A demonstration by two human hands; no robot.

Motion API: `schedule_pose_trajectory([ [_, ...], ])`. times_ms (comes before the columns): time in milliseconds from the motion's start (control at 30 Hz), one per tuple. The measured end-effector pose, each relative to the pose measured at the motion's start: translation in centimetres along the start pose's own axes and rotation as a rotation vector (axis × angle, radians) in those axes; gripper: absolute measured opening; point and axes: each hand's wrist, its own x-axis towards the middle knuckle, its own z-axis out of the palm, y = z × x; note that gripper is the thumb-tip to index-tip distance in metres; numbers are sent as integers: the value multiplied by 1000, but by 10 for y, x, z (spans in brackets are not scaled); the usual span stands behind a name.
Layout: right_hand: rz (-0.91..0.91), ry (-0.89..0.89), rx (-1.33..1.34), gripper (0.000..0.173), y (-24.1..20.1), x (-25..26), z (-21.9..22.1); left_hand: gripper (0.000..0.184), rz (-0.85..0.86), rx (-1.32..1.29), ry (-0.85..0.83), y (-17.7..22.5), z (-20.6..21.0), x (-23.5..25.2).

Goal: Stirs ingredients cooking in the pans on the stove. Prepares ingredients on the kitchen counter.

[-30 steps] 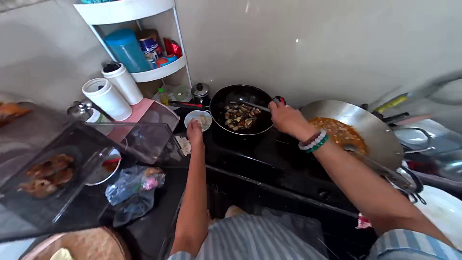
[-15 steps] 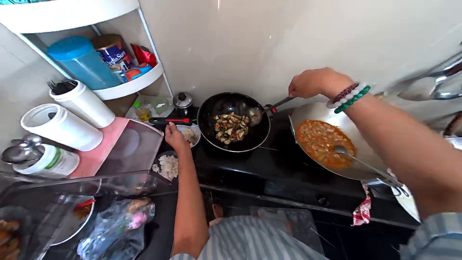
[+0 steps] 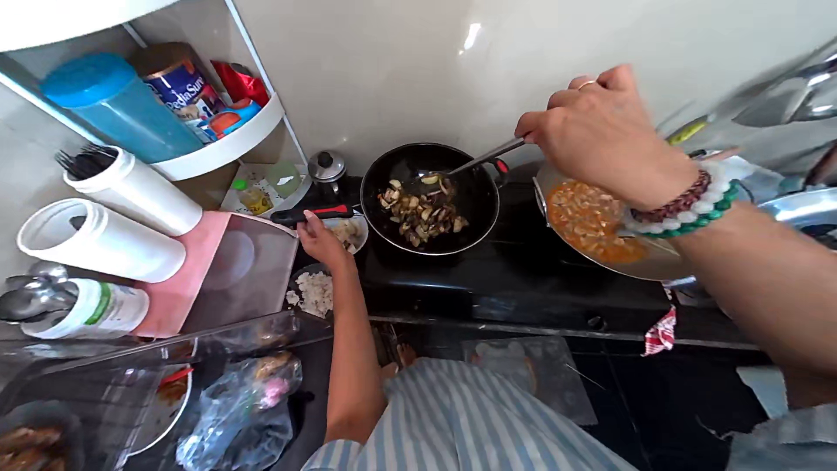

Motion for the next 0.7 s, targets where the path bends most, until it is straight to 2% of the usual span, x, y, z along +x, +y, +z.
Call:
schedule_pose_trajectory([
  [133,141,-245,-146,8,14,10,-3,46,13,-40,47,3,2,3],
  [233,231,-426,-133,10,29,21,12,39,30,-39,85,6,3,-2],
  [333,258,-513,185,15,60,29,74,42,20,-27,86,7,2,-4],
  [433,315,-597,566,23,66,32,135,43,31,-26,89,5,2,-6],
  [533,310,-468,482,25,40,26,128,45,48,-25,66,4,-1,-10],
  [700,210,-7,261,17,-27,-21,54,46,47,-12,76,2,-4,-14],
])
